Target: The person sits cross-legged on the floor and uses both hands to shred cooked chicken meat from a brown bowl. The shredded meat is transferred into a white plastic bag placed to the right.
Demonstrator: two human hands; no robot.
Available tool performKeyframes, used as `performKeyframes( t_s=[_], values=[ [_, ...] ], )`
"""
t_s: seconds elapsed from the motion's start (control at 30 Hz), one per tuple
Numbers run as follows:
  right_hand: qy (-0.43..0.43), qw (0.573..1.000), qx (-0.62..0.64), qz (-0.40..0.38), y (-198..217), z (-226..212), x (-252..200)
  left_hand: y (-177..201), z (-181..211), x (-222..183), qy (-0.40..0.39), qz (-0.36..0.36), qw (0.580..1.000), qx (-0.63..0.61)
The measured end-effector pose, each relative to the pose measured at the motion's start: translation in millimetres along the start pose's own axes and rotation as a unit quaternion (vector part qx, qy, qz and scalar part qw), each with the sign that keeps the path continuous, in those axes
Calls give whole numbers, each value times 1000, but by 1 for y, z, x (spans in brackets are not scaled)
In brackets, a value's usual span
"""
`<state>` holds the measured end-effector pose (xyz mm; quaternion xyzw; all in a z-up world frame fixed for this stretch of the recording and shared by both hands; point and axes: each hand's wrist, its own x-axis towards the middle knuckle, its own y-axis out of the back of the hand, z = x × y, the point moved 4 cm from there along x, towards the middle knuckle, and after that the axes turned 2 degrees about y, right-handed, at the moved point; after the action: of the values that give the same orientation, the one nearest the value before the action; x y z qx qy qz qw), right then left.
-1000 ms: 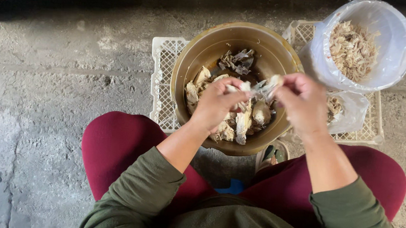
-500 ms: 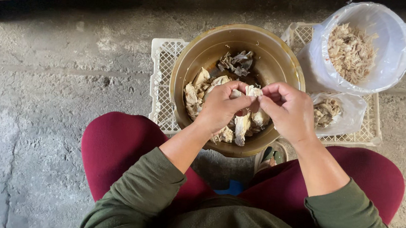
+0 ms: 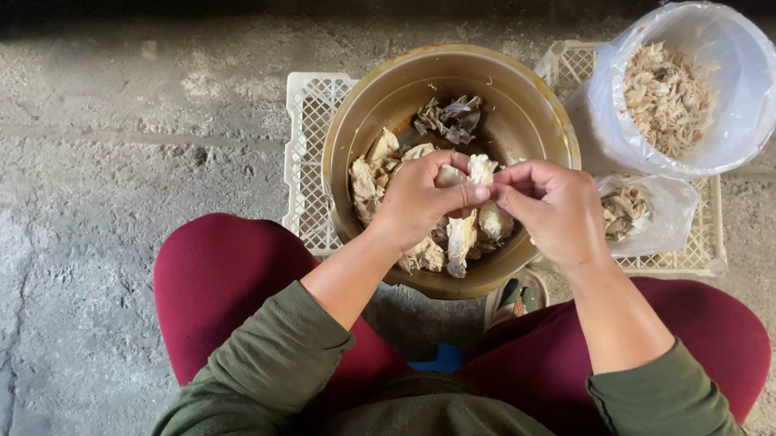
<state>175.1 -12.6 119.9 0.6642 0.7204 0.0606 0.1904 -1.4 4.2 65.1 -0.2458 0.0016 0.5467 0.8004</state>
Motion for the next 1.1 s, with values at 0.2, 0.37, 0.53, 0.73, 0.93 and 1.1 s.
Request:
performKeyframes(
  t_s=[0.2, 0.37, 0.53, 0.73, 0.93, 1.1],
  values=[
    [-5, 1000, 18, -14, 0, 12, -2, -5, 6, -2, 27, 7, 1000, 7],
    [83, 942, 314, -84, 19, 11, -4, 6, 9, 1, 37, 56, 995, 75],
    [18, 984, 166, -55, 23, 11, -2, 3, 11, 3, 1, 25, 1000, 2],
    [9, 999, -5, -40, 5, -3, -3, -2, 14, -4, -8, 7, 984, 176],
    [38, 985, -166, 3, 6, -3, -7, -8, 11, -5, -16, -46, 995, 89],
    [92, 977, 192, -12, 29, 1, 2, 3, 11, 1, 20, -6, 1000, 2]
  ],
)
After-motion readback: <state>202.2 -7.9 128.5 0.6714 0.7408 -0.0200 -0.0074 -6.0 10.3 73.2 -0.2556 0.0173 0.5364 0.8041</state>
